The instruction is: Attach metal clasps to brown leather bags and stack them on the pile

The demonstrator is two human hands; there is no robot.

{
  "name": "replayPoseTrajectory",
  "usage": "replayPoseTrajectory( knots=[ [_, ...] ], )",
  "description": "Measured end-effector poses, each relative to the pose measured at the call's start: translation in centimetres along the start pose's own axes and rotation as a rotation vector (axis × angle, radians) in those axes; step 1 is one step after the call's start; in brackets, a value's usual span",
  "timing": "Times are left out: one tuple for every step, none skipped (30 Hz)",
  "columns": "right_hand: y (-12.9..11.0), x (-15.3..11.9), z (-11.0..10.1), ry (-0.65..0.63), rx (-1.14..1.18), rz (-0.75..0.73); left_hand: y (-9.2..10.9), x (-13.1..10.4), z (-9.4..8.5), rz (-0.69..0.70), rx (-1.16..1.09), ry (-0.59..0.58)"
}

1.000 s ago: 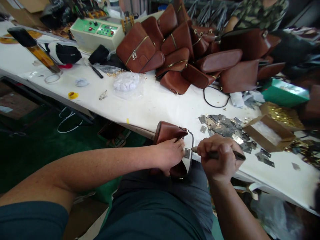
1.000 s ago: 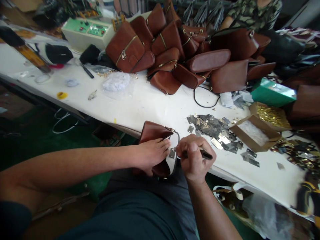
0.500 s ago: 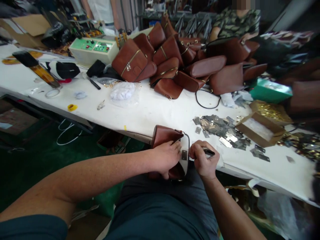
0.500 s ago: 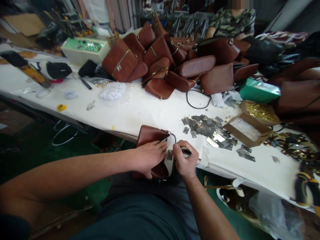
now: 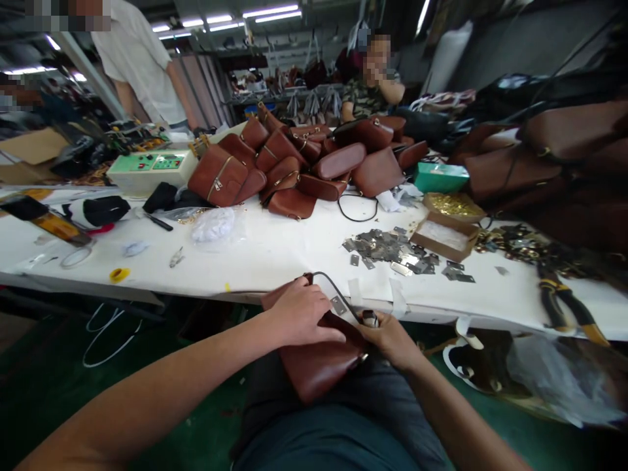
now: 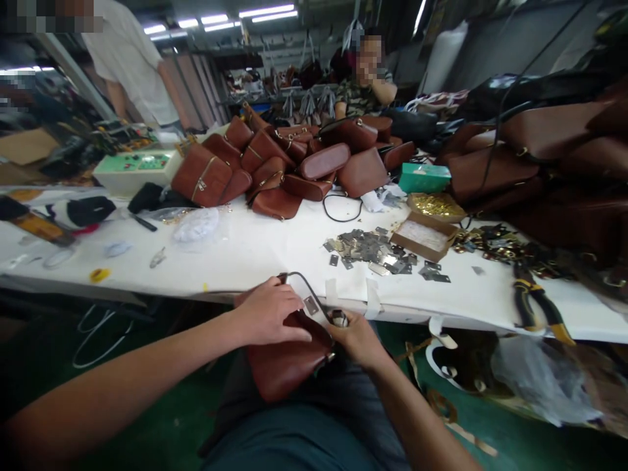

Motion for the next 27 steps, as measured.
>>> replayPoseTrajectory(
  knots=[
    [-1.7, 0.5, -1.4, -0.113, -0.095, -0.04, 0.1, -0.1, -0.6, -0.015, -0.027, 0.061],
    [-3.6, 1.2, -2.8, -0.229, -0.212, -0.078, 0.0, -0.2, -1.0, -0.034, -0.054, 0.128],
    [-5.4, 2.0, -3.9, -0.33, -0.338, -0.113, -0.1, -0.2, -1.4, -0.057, -0.079, 0.19],
    [-7.3, 2.9, -4.8, -0.393, -0.469, -0.156, -0.3, -0.2, -1.5, -0.086, -0.099, 0.246],
    [-9.0, 3.8, -5.3, -0.472, -0.608, -0.185, -0.6, -0.3, -1.5, -0.122, -0.116, 0.296],
    [-10.5, 4.8, -5.5, -0.542, -0.725, -0.203, -0.8, -0.3, -1.3, -0.164, -0.131, 0.347],
    [-11.8, 5.6, -5.4, -0.607, -0.825, -0.214, -1.1, -0.5, -0.9, -0.206, -0.149, 0.397],
    [-12.7, 6.3, -5.1, -0.67, -0.905, -0.212, -1.2, -0.6, -0.3, -0.238, -0.179, 0.44],
    [-13.4, 6.9, -4.6, -0.72, -0.957, -0.203, -1.3, -0.8, 0.4, -0.257, -0.223, 0.468],
    [-13.9, 7.3, -4.1, -0.76, -0.991, -0.19, -1.3, -1.1, 1.3, -0.269, -0.279, 0.482],
    [-14.0, 7.7, -3.7, -0.791, -1.015, -0.175, -1.2, -1.3, 2.3, -0.28, -0.343, 0.485],
    [-14.0, 7.9, -3.3, -0.81, -1.035, -0.162, -1.0, -1.6, 3.3, -0.296, -0.411, 0.48],
    [-13.8, 8.2, -3.0, -0.82, -1.051, -0.15, -0.8, -1.9, 4.4, -0.317, -0.479, 0.474],
    [-13.5, 8.4, -2.8, -0.822, -1.062, -0.142, -0.6, -2.2, 5.4, -0.347, -0.544, 0.471],
    [-13.2, 8.6, -2.6, -0.817, -1.07, -0.143, -0.3, -2.4, 6.4, -0.38, -0.603, 0.465],
    [-12.9, 8.9, -2.6, -0.809, -1.073, -0.148, 0.0, -2.6, 7.2, -0.414, -0.658, 0.457],
    [-12.6, 9.3, -2.5, -0.802, -1.069, -0.155, 0.2, -2.8, 8.1, -0.448, -0.709, 0.442],
    [-12.4, 9.6, -2.4, -0.797, -1.064, -0.157, 0.4, -2.8, 8.8, -0.488, -0.759, 0.427],
    [-12.2, 9.8, -2.3, -0.787, -1.061, -0.157, 0.6, -2.9, 9.5, -0.538, -0.814, 0.418],
    [-12.2, 10.0, -2.2, -0.756, -1.06, -0.159, 0.7, -2.9, 10.1, -0.591, -0.876, 0.417],
    [-12.3, 10.1, -2.0, -0.682, -1.06, -0.168, 0.7, -2.9, 10.6, -0.641, -0.942, 0.424],
    [-12.6, 10.1, -1.8, -0.566, -1.049, -0.191, 0.7, -2.8, 11.0, -0.686, -1.006, 0.436],
    [-13.0, 9.8, -1.6, -0.417, -1.014, -0.231, 0.7, -2.7, 11.3, -0.72, -1.063, 0.448],
    [-13.4, 9.2, -1.3, -0.257, -0.939, -0.281, 0.6, -2.6, 11.5, -0.741, -1.106, 0.46],
    [-13.9, 8.4, -0.9, -0.109, -0.822, -0.332, 0.5, -2.4, 11.5, -0.749, -1.132, 0.47],
    [-14.1, 7.4, -0.4, 0.013, -0.665, -0.379, 0.4, -2.3, 11.4, -0.749, -1.144, 0.475],
    [-14.2, 6.4, 0.1, 0.102, -0.481, -0.423, 0.2, -2.1, 11.2, -0.745, -1.148, 0.478]
  ],
)
Point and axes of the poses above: each hand's wrist, its own x-axis towards the middle knuckle, its own z-axis out of the palm, y = z × x, the point moved 2 cm from there along x, towards the middle knuckle, and after that the axes turned 10 degrees about -x, right-handed, at the moved point
